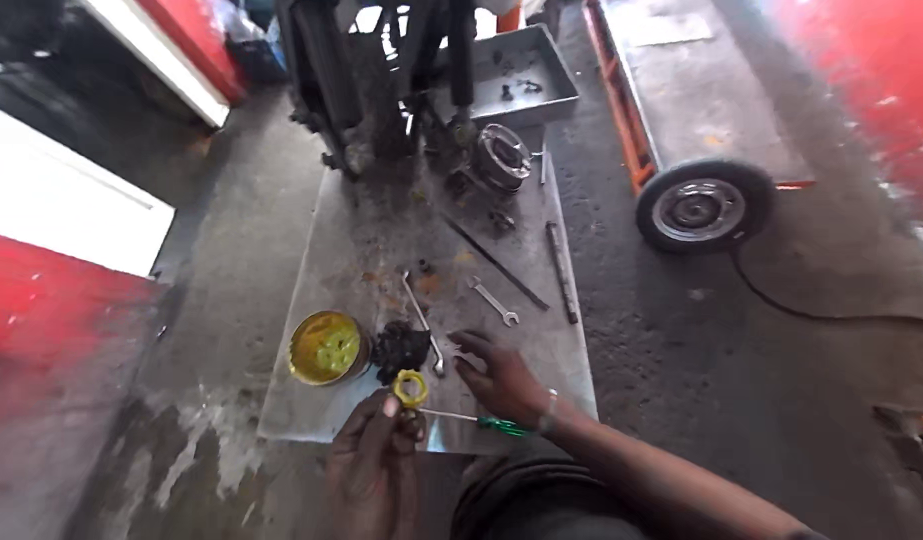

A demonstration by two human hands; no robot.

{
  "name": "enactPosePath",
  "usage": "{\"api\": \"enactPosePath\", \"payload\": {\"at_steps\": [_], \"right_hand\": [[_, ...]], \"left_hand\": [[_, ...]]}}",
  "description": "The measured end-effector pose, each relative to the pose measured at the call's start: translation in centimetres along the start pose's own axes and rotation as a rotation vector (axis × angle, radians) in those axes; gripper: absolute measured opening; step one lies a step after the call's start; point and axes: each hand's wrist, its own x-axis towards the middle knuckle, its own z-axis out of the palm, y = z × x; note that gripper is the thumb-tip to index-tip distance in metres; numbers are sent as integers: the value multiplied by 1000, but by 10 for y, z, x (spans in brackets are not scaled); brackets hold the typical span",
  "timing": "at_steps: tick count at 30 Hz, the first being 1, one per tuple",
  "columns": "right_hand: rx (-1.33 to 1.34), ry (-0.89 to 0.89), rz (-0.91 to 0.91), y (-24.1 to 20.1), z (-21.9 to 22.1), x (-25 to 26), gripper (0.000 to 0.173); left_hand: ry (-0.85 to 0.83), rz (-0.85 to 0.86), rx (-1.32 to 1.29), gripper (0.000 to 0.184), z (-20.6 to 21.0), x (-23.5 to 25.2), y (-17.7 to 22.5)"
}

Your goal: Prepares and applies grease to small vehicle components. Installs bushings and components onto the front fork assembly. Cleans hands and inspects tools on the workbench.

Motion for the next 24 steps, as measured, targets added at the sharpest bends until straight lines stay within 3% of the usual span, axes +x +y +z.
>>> {"api": "enactPosePath", "payload": {"at_steps": [2,4,7,11,17,19,22,24], "right_hand": [[-266,-276,-4,-1,35,37,53],[-501,-426,-65,2,70,62,61],[-639,-453,-187,22,108,82,44],[-601,-502,-161,18,111,90,42],[-160,-347,106,-15,74,62,47],[163,-204,48,-29,50,29,35],[791,-244,6,-50,18,-8,41],[1012,-256,-60,-59,7,-21,43]], "left_hand": [[88,58,-34,33,-18,-10,8],[150,96,-87,31,-35,-21,14],[256,105,-144,32,-49,-35,19],[281,131,-196,27,-56,-39,17],[197,122,-217,24,-54,-31,19],[124,65,-251,22,-53,-28,19],[-35,-107,-340,21,-42,-20,16],[-167,-198,-363,22,-27,-16,10]]}}
